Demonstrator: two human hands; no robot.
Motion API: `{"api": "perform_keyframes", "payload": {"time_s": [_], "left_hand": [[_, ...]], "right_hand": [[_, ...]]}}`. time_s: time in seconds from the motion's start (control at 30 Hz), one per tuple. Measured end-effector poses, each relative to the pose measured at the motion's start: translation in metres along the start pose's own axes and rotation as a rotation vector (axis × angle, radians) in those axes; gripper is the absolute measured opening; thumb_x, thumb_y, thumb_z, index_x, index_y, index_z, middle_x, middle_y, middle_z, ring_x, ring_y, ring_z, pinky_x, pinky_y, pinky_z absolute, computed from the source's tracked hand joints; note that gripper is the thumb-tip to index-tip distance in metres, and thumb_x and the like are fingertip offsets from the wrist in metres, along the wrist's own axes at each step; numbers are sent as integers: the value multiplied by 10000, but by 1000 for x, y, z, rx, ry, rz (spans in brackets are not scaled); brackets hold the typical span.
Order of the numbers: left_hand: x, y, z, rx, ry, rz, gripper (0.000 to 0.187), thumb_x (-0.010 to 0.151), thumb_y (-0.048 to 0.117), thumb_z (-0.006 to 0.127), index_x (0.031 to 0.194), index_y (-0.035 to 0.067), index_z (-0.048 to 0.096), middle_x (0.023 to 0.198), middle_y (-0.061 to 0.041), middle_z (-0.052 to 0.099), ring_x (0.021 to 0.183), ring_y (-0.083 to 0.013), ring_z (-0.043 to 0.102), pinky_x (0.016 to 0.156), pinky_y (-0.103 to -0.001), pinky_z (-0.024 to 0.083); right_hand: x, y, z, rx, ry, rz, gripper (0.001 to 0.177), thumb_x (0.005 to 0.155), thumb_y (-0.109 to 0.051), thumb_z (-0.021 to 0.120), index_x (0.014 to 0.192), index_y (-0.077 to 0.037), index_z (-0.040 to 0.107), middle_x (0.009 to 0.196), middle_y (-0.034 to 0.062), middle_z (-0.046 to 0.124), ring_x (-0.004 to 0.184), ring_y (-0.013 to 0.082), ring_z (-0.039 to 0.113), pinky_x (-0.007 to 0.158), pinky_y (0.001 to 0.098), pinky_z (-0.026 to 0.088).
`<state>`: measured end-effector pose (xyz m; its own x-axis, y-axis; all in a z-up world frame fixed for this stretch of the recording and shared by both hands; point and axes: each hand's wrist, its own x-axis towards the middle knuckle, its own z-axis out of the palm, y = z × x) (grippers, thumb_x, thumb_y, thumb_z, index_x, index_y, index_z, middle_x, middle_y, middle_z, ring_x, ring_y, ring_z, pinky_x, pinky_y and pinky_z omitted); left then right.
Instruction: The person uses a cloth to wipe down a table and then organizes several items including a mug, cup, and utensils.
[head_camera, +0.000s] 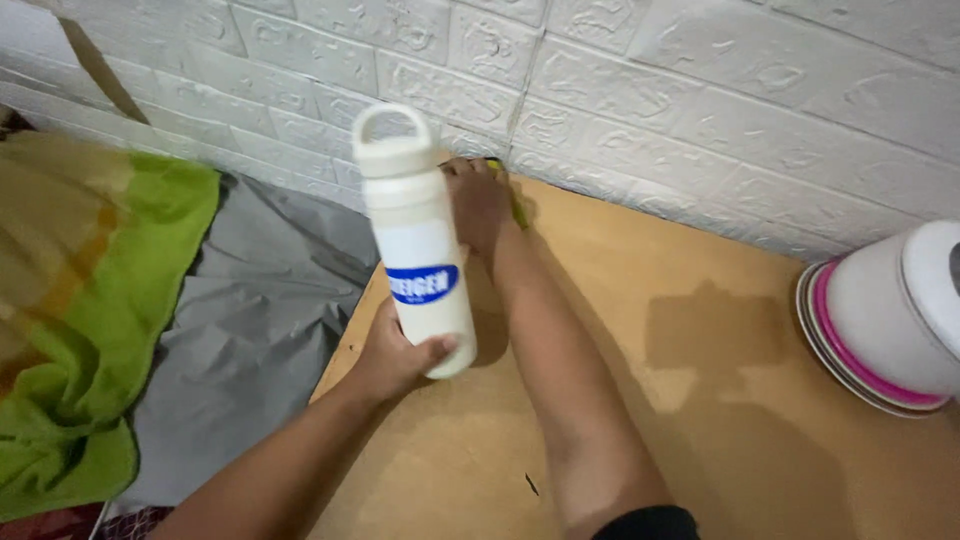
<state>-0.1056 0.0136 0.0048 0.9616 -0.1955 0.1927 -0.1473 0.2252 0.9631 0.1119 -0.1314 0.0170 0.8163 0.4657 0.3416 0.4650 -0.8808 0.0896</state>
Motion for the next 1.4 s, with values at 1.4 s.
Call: {"api": "perform_keyframes", "payload": {"time_s": [1.4], "left_hand": [[8,4,2,-177,436,-231,575,803,235,737,1275,43,469,1165,-177,609,1052,-281,666,902,-463,599]], "right_hand": [[-181,174,-70,50,-235,600,611,1071,-435,301,1579,-96,324,1650,271,204,1517,473,184,1211,616,131]]}}
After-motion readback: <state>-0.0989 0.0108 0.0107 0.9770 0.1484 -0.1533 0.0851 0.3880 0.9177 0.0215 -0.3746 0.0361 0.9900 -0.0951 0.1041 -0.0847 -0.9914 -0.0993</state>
